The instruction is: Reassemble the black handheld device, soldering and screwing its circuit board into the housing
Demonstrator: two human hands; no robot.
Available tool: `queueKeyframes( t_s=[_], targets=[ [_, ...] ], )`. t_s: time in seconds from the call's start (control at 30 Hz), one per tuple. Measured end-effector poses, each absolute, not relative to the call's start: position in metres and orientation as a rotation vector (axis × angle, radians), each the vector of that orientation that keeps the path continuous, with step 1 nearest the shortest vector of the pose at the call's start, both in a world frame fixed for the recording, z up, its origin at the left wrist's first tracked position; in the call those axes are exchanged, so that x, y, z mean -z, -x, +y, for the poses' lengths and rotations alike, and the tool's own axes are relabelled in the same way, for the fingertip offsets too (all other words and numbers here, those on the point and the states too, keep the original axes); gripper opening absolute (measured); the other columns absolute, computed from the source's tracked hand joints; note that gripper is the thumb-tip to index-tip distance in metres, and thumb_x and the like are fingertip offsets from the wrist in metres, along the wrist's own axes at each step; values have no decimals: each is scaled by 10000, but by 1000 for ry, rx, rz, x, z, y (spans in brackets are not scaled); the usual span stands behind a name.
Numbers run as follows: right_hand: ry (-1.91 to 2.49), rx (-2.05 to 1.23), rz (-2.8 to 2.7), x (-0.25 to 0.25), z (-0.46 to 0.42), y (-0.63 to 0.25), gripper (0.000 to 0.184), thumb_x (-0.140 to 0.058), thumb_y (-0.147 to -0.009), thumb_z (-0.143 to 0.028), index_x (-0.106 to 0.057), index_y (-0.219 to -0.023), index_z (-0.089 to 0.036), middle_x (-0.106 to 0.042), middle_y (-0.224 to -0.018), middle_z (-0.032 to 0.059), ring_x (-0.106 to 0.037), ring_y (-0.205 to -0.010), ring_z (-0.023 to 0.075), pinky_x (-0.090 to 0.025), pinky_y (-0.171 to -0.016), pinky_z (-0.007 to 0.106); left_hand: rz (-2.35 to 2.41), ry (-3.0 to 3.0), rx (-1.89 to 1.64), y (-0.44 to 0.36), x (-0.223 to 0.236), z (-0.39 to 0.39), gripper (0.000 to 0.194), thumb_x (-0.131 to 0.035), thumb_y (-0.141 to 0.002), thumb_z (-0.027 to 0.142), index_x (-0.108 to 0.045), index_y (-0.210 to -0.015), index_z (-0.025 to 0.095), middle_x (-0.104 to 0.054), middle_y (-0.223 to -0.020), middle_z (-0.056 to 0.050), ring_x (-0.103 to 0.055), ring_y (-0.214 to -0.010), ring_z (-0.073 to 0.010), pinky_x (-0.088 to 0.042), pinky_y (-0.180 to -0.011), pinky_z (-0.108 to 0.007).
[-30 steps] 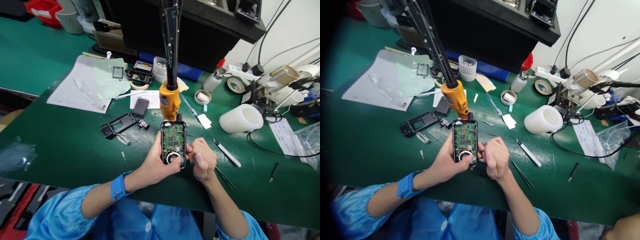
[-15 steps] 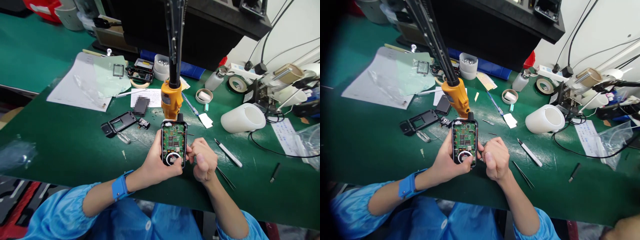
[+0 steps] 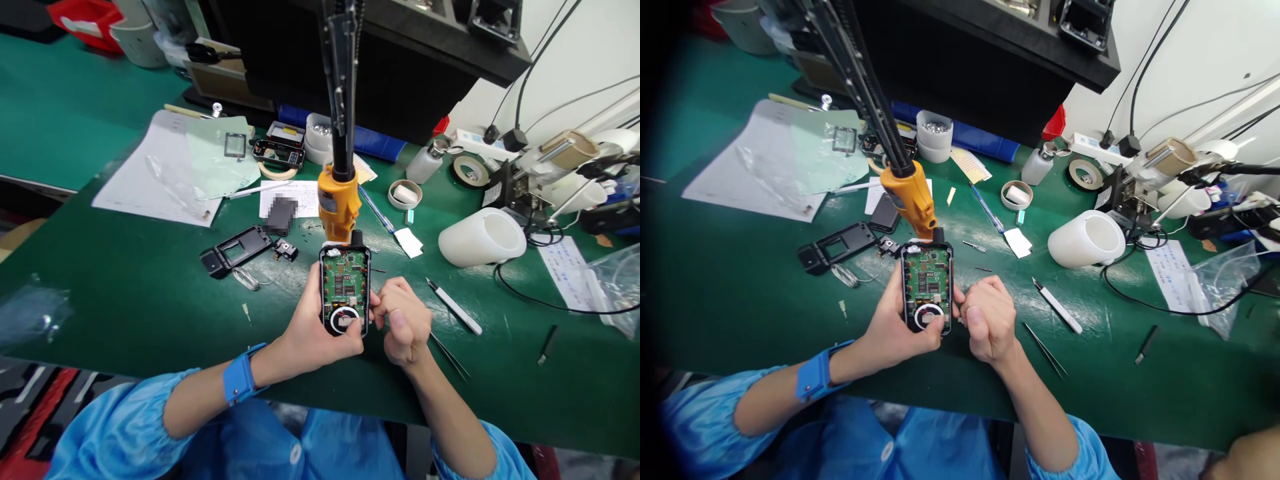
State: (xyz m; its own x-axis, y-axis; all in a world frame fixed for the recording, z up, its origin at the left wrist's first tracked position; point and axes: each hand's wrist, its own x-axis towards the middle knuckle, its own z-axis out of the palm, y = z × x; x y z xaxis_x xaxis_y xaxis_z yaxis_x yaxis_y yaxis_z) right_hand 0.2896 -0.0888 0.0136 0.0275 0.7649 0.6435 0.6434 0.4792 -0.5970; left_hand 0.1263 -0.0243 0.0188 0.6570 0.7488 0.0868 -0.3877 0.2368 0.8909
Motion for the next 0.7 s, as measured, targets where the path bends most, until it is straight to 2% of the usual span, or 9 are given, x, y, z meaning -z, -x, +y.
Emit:
queueKeyframes(
  t_s=[0.2, 0.43, 0.7],
  targets=[
    [1217, -137, -1671, -15, -89, -290, 419, -298, -1136, -215, -462, -752, -245, -551, -634, -25, -502, -563, 151, -411, -712, 397, 376, -1085, -786, -125, -18, -23, 570, -814, -814, 78, -451, -1213, 262, -794, -1080, -42, -814, -870, -190, -669, -769, -279],
    [1197, -133, -1678, -13, -88, -290, 421, -283, -1153, -235, -472, -777, -244, -570, -641, -32, -528, -577, 150, -416, -726, 395, 342, -1073, -765, -123, -17, -23, 469, -779, -926, 133, -454, -1242, 255, -791, -1106, -59, -815, -900, -192, -664, -784, -295],
    [1191, -145, -1674, -14, -88, -289, 399, -305, -1122, -204, -489, -771, -245, -554, -623, -30, -522, -564, 159, -406, -714, 398, 372, -1055, -740, -123, -18, -21, 513, -834, -941, 237, -434, -1262, 258, -794, -1091, -59, -815, -897, -203, -660, -793, -304]
  ],
)
